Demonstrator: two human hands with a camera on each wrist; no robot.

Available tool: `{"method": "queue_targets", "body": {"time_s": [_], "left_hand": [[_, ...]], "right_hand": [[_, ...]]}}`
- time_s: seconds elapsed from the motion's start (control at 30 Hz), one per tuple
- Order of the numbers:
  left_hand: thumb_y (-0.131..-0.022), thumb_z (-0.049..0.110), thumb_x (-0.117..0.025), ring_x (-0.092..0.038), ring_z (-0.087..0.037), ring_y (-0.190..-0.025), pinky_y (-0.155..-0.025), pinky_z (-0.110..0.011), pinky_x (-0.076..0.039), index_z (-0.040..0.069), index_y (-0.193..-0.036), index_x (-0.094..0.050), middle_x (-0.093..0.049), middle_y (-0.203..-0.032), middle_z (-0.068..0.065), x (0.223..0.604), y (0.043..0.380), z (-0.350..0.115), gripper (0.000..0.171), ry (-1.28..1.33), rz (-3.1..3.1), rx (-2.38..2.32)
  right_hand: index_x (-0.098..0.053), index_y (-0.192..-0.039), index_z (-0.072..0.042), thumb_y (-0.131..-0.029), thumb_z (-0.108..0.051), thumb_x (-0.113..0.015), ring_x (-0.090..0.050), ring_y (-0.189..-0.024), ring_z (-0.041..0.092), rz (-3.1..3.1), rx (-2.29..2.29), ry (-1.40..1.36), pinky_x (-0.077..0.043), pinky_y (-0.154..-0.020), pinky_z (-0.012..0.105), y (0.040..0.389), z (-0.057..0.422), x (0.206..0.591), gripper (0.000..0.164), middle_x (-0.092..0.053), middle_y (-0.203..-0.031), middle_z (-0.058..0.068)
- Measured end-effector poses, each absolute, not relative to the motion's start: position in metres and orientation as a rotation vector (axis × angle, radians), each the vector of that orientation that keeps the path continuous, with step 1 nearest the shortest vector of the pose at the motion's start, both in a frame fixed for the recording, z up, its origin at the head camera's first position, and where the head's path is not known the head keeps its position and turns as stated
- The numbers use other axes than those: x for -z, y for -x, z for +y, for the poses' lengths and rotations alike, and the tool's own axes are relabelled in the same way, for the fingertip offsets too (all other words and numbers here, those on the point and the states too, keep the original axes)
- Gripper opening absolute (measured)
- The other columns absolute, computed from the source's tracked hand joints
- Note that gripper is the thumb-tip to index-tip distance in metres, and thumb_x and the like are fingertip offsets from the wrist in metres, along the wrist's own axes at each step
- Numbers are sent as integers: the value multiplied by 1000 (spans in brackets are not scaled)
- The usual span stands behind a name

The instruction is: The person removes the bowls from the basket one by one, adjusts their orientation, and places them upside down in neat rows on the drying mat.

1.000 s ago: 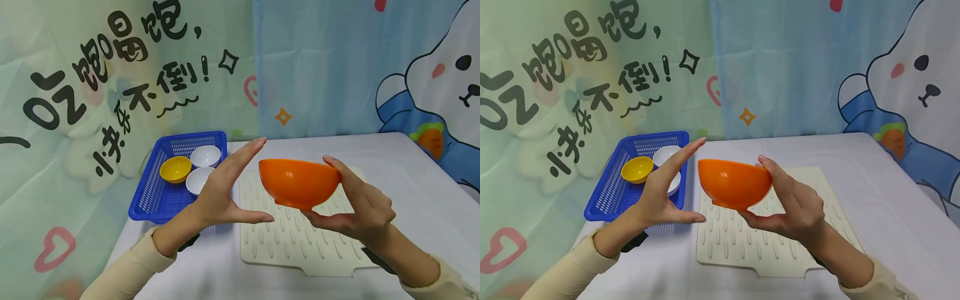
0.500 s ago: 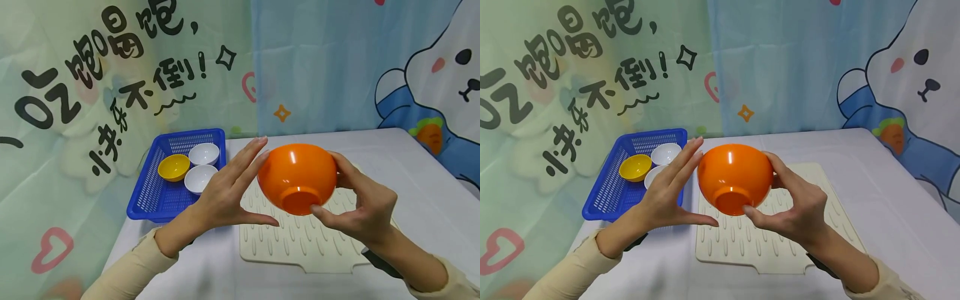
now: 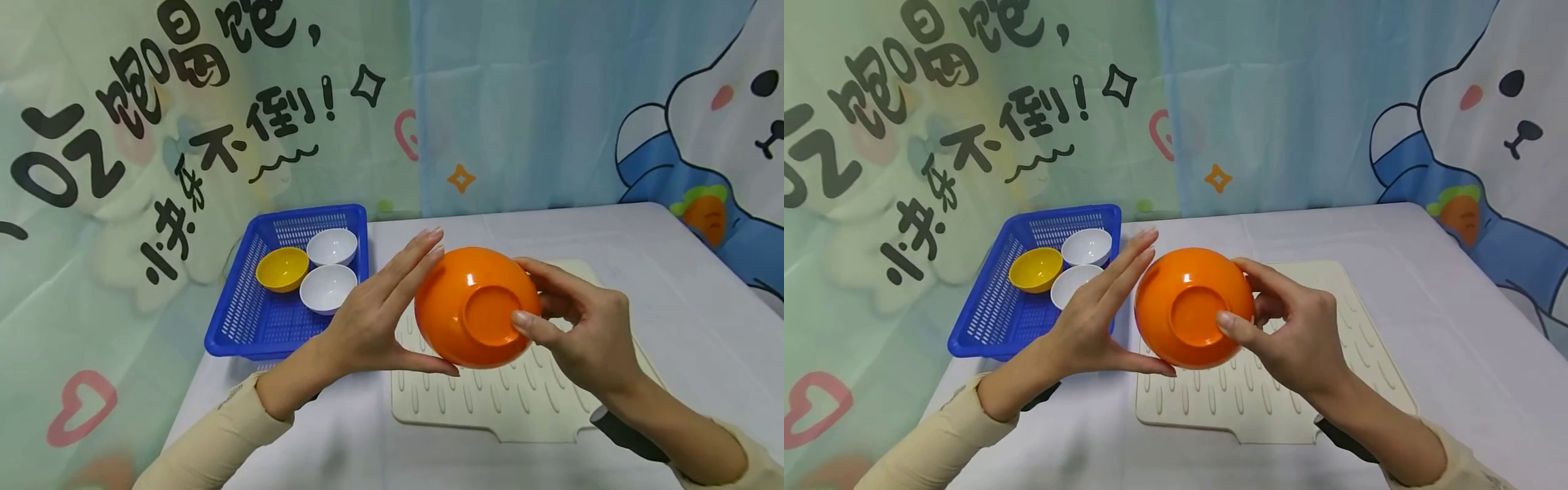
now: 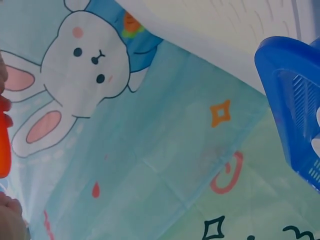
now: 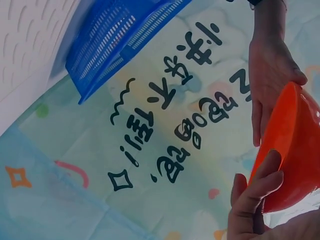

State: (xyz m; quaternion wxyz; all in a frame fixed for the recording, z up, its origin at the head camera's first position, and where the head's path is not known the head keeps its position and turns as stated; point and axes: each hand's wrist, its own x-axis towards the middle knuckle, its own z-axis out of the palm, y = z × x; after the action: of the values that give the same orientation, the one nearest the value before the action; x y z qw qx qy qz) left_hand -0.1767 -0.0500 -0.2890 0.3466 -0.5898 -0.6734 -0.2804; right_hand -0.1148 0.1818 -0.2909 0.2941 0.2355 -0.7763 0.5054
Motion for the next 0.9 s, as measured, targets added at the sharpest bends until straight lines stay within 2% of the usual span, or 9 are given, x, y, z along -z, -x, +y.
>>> {"method": "queue_targets", "body": {"time_s": [0.1, 0.2, 0.27, 0.33, 0.47, 0.67, 0.9], "left_hand": [[-57, 55, -81, -29, -32, -133, -102, -37, -35, -5, -142, -21, -29, -142, -25, 291, 176, -49, 120, 1537, -1772, 745], [-54, 54, -83, -28, -30, -134, -103, -36, -33, -5, -143, -19, -28, -144, -23, 294, 176, -48, 124, 1543, -1819, 789], [-52, 51, -86, -27, -29, -134, -104, -35, -33, -4, -143, -17, -26, -146, -21, 297, 176, -47, 127, 1551, -1864, 843], [-49, 45, -89, -26, -27, -135, -104, -34, -32, -5, -143, -17, -24, -147, -19, 300, 175, -47, 128, 1559, -1910, 915], [-49, 35, -92, -31, -23, -133, -104, -33, -32, -6, -141, -20, -30, -145, -17, 307, 174, -47, 124, 1562, -1985, 1059], [-53, 26, -91, -42, -18, -126, -100, -29, -37, -2, -142, -22, -44, -136, -13, 316, 174, -45, 116, 1565, -2045, 1202], [-56, 26, -90, -44, -15, -124, -97, -26, -39, 3, -143, -26, -45, -136, -10, 326, 173, -44, 110, 1531, -2107, 1248]], "right_hand": [[-63, -116, -2, -75, -5, -65, -60, -55, 6, -2175, -1372, -526, -47, -47, 15, 113, 181, 289, 42, -66, -93, -13], [-64, -117, -5, -78, -5, -64, -56, -49, 9, -2275, -1377, -457, -44, -44, 19, 113, 182, 287, 38, -65, -89, -16], [-63, -117, -5, -81, -7, -63, -54, -48, 12, -2329, -1378, -432, -44, -42, 20, 113, 183, 287, 36, -65, -88, -13], [-63, -117, -4, -83, -9, -62, -52, -47, 13, -2382, -1374, -415, -43, -41, 22, 115, 183, 286, 35, -67, -89, -4], [-61, -118, -2, -87, -17, -60, -48, -44, 17, -2500, -1382, -370, -42, -39, 25, 118, 183, 286, 34, -65, -83, 11], [-60, -118, 0, -90, -26, -56, -47, -42, 21, -2625, -1454, -315, -43, -41, 29, 125, 183, 288, 38, -55, -60, 7], [-58, -118, 4, -92, -31, -55, -47, -42, 22, -2710, -1481, -284, -46, -44, 31, 130, 184, 294, 44, -52, -58, 9]]}}
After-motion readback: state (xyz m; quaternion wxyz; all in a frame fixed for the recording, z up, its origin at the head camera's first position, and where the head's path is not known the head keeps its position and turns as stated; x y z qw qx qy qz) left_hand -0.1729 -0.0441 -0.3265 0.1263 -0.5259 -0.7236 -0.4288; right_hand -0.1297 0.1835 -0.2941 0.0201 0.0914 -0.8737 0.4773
